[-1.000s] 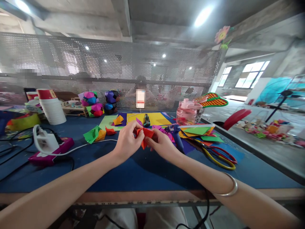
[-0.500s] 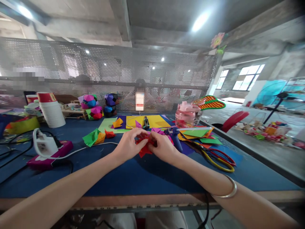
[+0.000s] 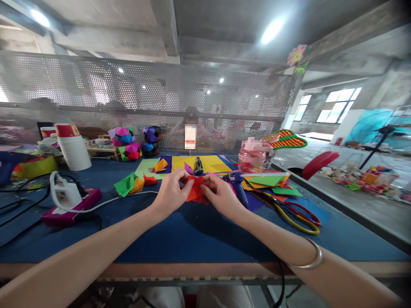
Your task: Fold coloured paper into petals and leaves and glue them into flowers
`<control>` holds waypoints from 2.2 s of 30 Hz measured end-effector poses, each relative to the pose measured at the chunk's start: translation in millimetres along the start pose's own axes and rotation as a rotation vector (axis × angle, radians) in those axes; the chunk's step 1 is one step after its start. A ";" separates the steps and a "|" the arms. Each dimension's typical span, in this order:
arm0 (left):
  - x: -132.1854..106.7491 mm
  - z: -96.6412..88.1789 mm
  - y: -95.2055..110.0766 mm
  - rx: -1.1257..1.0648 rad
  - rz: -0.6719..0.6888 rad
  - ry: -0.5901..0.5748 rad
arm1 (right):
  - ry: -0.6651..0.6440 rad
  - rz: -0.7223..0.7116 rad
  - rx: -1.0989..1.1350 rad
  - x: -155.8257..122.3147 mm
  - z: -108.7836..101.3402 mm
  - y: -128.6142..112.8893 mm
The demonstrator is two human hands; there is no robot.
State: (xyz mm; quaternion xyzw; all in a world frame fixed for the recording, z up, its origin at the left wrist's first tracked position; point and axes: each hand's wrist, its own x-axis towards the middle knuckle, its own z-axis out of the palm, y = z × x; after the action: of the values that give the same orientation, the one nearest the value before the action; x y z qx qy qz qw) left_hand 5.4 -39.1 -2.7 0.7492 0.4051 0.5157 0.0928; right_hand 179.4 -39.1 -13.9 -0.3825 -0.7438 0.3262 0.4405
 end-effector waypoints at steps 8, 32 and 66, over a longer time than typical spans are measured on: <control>0.9 5.2 -5.5 -0.196 -0.018 -0.119 | 0.035 -0.161 -0.159 1.5 -6.8 -3.0; 1.7 5.5 -6.4 -0.433 -0.218 -0.117 | 0.047 -0.338 -0.092 4.8 -5.1 -2.8; -3.0 3.4 -1.7 -0.022 0.012 -0.099 | 0.097 -0.288 -0.491 0.9 -5.1 -3.5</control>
State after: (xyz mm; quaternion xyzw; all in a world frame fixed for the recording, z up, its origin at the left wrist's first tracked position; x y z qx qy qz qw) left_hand 7.0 -39.1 -7.3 0.7751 0.3897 0.4831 0.1179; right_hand 182.7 -39.3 -8.6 -0.3833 -0.8253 0.0516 0.4115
